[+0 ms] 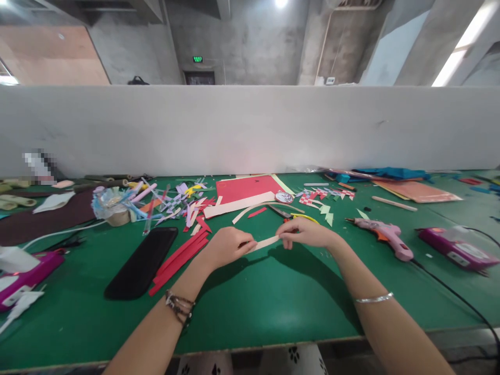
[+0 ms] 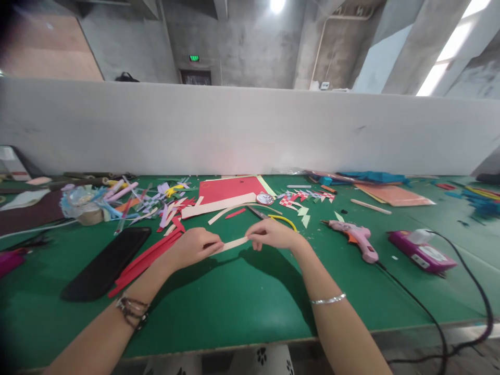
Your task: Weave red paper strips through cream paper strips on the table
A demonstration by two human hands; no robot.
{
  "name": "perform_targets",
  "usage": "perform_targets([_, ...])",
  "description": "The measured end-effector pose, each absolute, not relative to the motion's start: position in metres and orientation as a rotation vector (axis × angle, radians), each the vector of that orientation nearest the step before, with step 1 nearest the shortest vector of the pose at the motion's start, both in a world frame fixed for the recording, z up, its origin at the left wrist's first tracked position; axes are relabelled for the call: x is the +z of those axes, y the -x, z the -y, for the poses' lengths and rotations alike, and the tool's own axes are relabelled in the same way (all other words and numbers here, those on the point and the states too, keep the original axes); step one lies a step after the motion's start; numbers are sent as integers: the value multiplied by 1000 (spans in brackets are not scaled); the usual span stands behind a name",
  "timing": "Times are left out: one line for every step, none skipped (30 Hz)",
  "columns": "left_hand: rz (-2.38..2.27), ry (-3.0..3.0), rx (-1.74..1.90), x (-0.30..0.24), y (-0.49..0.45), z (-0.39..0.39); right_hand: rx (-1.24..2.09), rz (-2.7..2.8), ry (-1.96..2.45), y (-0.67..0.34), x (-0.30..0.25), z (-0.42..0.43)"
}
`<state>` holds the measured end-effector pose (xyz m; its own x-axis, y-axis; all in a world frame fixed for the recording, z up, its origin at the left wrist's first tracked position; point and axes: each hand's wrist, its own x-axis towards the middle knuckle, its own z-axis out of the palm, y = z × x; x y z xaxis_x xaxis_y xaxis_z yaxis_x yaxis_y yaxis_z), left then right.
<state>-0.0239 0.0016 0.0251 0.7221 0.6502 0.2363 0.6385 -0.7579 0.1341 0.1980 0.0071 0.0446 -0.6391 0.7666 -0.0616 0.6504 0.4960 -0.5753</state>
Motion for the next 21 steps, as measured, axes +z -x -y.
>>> perform_targets([-1111, -2854, 423, 24, 24, -1, 630, 2583, 1266, -196, 44, -7])
perform_targets([-1144, -2837, 432, 24, 24, -1, 407, 2605, 1309, -193, 43, -5])
perform_targets([-1174, -2828, 440, 24, 24, -1, 209, 2602, 1337, -188, 42, -4])
perform_targets([-1197, -2827, 445, 25, 22, -1, 60, 2580, 1345, -183, 41, -1])
perform_targets([-1216, -2829, 450, 25, 21, -1, -22, 2563, 1321, -176, 39, 1])
perform_targets([-1234, -2831, 457, 26, 20, 0, -58, 2559, 1281, -169, 38, 4])
perform_targets([-1248, -2828, 464, 26, 19, 0, -62, 2569, 1231, -162, 36, 6])
perform_targets([-1258, -2816, 470, 26, 19, 1, -51, 2585, 1197, -155, 35, 8])
perform_targets([-1261, -2795, 476, 25, 19, 2, -39, 2600, 1186, -150, 33, 9])
perform_targets([-1256, -2767, 479, 25, 19, 2, -29, 2611, 1192, -146, 32, 10])
perform_targets([-1244, -2736, 483, 24, 19, 2, -29, 2615, 1213, -144, 31, 10])
perform_targets([-1228, -2706, 486, 23, 19, 2, -40, 2611, 1240, -142, 30, 9])
perform_targets([-1209, -2683, 491, 23, 19, 2, -57, 2603, 1260, -142, 30, 9])
perform_targets([-1191, -2667, 498, 22, 19, 2, -79, 2593, 1273, -142, 30, 8])
perform_targets([-1175, -2656, 505, 22, 19, 1, -99, 2584, 1278, -142, 30, 8])
perform_targets([-1162, -2647, 512, 23, 18, 1, -115, 2577, 1276, -143, 31, 8])
perform_targets([-1151, -2639, 518, 23, 18, 1, -124, 2569, 1276, -144, 31, 7])
perform_targets([-1142, -2630, 521, 24, 17, 0, -124, 2558, 1277, -145, 32, 7])
perform_targets([-1134, -2620, 523, 25, 18, 0, -118, 2549, 1283, -145, 32, 7])
perform_targets([-1127, -2607, 522, 26, 18, 0, -109, 2539, 1290, -146, 32, 7])
perform_targets([-1121, -2589, 524, 27, 19, 0, -100, 2530, 1297, -148, 32, 7])
